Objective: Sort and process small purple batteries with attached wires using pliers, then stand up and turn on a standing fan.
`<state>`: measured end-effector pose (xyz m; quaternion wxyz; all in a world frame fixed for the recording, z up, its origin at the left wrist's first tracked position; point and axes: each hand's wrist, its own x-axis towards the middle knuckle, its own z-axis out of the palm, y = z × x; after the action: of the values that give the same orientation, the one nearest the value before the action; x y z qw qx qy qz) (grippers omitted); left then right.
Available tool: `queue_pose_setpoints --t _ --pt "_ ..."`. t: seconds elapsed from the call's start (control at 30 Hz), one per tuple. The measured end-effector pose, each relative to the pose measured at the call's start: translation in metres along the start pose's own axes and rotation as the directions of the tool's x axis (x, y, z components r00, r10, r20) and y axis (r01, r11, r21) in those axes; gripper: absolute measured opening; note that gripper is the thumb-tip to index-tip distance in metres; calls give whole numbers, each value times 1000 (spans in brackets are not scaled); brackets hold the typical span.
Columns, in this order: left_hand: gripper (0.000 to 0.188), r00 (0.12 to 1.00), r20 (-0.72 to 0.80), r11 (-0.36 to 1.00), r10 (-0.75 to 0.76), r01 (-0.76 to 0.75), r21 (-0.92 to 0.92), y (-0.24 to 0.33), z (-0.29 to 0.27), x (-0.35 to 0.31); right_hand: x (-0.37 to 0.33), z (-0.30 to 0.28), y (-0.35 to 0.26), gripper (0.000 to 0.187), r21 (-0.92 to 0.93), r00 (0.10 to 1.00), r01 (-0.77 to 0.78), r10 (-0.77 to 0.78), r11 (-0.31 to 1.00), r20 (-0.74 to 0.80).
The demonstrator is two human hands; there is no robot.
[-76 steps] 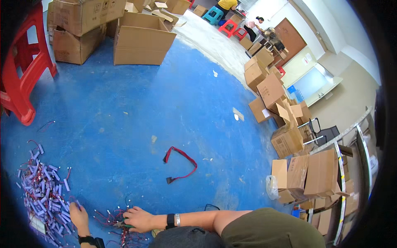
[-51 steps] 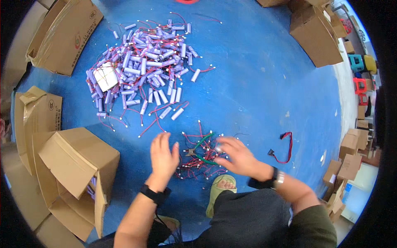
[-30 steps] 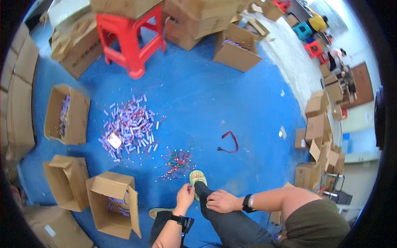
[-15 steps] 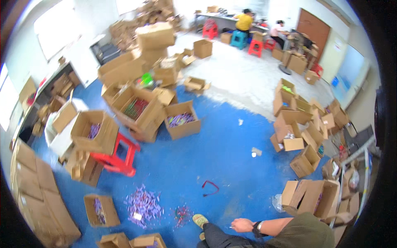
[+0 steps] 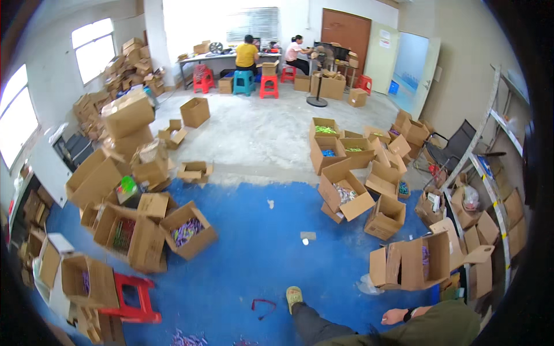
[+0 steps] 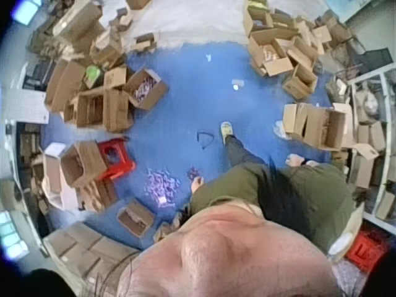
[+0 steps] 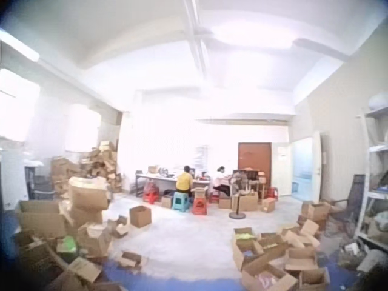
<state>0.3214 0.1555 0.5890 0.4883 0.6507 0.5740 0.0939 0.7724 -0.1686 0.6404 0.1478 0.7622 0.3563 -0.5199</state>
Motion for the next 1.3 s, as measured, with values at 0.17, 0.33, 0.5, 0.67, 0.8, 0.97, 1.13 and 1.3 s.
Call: queue_pose_setpoints --t 0.17,0.33,0.5,0.67,0.8,0.97,1.13,1.3 --pt "31 998 -16 992 68 -66 107 39 -9 185 88 -144 -10 46 96 994 110 -108 989 -24" --pt "31 999 10 979 39 -40 201 62 -36 318 172 -389 -75 35 -23 876 300 -285 954 -390" --pt "32 999 4 951 37 -36 308 110 -88 499 237 -635 -171 30 -41 640 445 -349 895 -684" --pt "32 996 -1 905 84 -76 419 184 -137 744 357 -722 -187 27 278 726 349 -71 895 -684" --pt "33 984 121 844 128 -173 508 282 -119 899 369 -674 -151 38 318 966 215 -154 923 -207" --pt "23 999 31 958 8 -16 287 516 -57 1095 420 -587 34 43 413 967 132 -27 901 -252" --pt "20 965 94 955 244 -256 151 745 32 1279 507 -785 48 39 475 758 -34 332 880 -561" --pt "32 868 497 820 21 -300 488 803 81 1376 578 -1152 94 33 660 505 24 561 751 -656"
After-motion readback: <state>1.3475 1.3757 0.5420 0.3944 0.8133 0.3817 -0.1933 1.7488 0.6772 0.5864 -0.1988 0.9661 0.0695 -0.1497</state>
